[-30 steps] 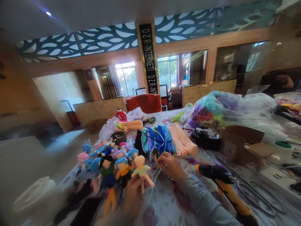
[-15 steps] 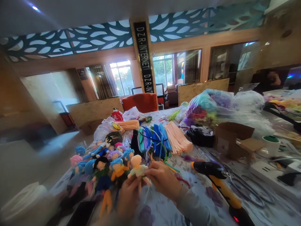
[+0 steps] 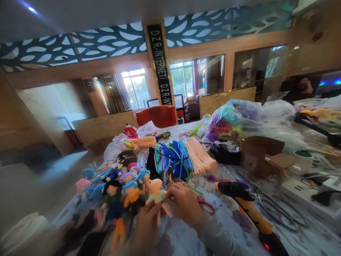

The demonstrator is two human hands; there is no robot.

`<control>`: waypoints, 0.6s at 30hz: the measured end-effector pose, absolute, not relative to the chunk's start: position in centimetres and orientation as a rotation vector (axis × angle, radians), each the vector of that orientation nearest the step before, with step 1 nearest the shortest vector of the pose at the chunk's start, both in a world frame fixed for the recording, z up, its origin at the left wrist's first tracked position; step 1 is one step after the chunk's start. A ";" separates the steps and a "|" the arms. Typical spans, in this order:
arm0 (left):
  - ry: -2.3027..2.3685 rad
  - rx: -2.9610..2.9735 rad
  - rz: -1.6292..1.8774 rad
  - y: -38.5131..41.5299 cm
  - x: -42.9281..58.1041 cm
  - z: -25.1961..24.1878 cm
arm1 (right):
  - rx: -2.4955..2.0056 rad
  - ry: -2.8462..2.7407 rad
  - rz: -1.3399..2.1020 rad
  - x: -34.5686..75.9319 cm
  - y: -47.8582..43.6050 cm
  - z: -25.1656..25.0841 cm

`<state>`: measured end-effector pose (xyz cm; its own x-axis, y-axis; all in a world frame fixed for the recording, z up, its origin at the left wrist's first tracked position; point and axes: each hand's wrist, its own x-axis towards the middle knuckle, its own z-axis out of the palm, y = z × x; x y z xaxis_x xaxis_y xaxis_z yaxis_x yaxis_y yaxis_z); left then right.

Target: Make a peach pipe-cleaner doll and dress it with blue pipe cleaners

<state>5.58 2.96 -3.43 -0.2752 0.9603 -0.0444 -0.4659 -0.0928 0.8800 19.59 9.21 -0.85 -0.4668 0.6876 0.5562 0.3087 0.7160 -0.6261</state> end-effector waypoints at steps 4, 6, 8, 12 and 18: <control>0.989 0.678 1.599 2.8 5.8 -2.8 | -0.916 -1.871 0.788 19.1 9.0 -1.4; 0.965 0.675 1.584 2.7 5.8 -2.8 | -0.917 -1.821 0.922 19.0 9.0 -1.5; 0.925 0.679 1.576 2.7 5.8 -2.7 | -0.897 -1.781 1.034 19.1 9.1 -1.6; 0.877 0.662 1.558 2.6 5.8 -2.4 | -0.847 -1.713 1.194 19.1 9.4 -1.8; 0.849 0.607 1.582 2.5 6.0 -2.3 | -0.741 -1.644 1.325 19.0 9.4 -2.1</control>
<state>5.97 2.52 -2.35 -0.1838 0.9803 -0.0722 -0.6022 -0.0543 0.7965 18.97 9.36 -2.09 -0.4413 0.8589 0.2598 -0.0711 0.2551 -0.9643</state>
